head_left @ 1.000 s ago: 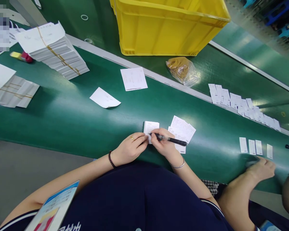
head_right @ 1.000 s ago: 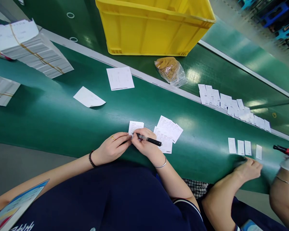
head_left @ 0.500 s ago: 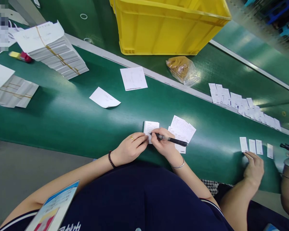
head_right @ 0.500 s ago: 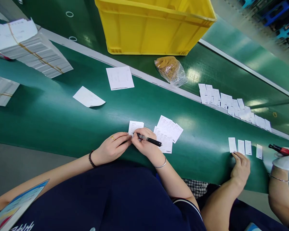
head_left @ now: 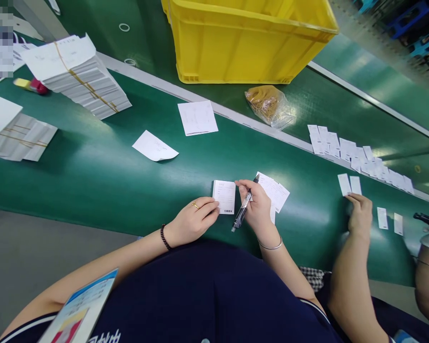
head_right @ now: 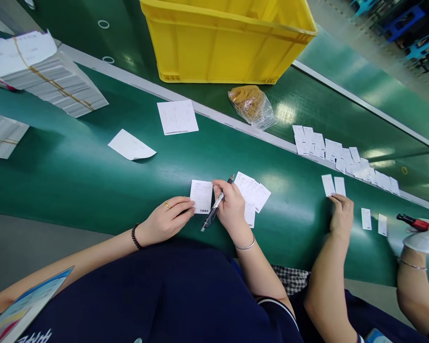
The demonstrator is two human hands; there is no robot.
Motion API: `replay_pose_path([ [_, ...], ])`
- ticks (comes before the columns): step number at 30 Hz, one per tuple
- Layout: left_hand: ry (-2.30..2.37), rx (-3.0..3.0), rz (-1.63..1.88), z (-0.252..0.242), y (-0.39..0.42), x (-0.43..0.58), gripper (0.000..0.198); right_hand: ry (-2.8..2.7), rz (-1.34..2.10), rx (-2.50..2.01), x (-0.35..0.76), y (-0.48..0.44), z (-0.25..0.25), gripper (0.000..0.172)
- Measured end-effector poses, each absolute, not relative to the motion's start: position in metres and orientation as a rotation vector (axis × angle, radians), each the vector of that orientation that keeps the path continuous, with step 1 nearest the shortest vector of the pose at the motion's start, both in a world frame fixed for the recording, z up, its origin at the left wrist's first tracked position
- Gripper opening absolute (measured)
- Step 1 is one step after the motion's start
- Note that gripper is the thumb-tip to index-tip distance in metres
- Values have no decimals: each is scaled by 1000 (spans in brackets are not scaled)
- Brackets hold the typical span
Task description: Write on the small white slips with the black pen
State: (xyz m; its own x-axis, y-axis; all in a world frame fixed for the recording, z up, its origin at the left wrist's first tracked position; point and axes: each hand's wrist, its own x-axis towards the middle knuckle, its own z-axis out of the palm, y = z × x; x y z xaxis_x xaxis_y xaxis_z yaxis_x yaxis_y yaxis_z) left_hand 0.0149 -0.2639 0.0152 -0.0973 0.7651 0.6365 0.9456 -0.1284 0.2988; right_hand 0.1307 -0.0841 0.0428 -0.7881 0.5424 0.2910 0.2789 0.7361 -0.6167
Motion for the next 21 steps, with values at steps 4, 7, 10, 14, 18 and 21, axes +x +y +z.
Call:
replay_pose_path([
  [4, -1876, -1922, -1043, 15, -264, 15, 12, -2440, 651, -482, 131, -91, 46, 12],
  [7, -1871, -1926, -1043, 15, -264, 15, 12, -2314, 788, -536, 125, -97, 45, 10],
  [10, -1891, -1925, -1044, 16, -265, 15, 15, -2116, 1144, -677, 119, -98, 46, 19],
  [14, -1905, -1913, -1072, 17, -264, 15, 18, -1892, 1379, -774, 128, -78, 61, 26],
  [18, -1895, -1917, -1100, 16, -264, 15, 17, -1803, 1295, -924, 165, -43, 76, 27],
  [21, -1880, -1920, -1101, 16, -264, 15, 16, -1850, 1205, -1064, 196, -27, 72, 28],
])
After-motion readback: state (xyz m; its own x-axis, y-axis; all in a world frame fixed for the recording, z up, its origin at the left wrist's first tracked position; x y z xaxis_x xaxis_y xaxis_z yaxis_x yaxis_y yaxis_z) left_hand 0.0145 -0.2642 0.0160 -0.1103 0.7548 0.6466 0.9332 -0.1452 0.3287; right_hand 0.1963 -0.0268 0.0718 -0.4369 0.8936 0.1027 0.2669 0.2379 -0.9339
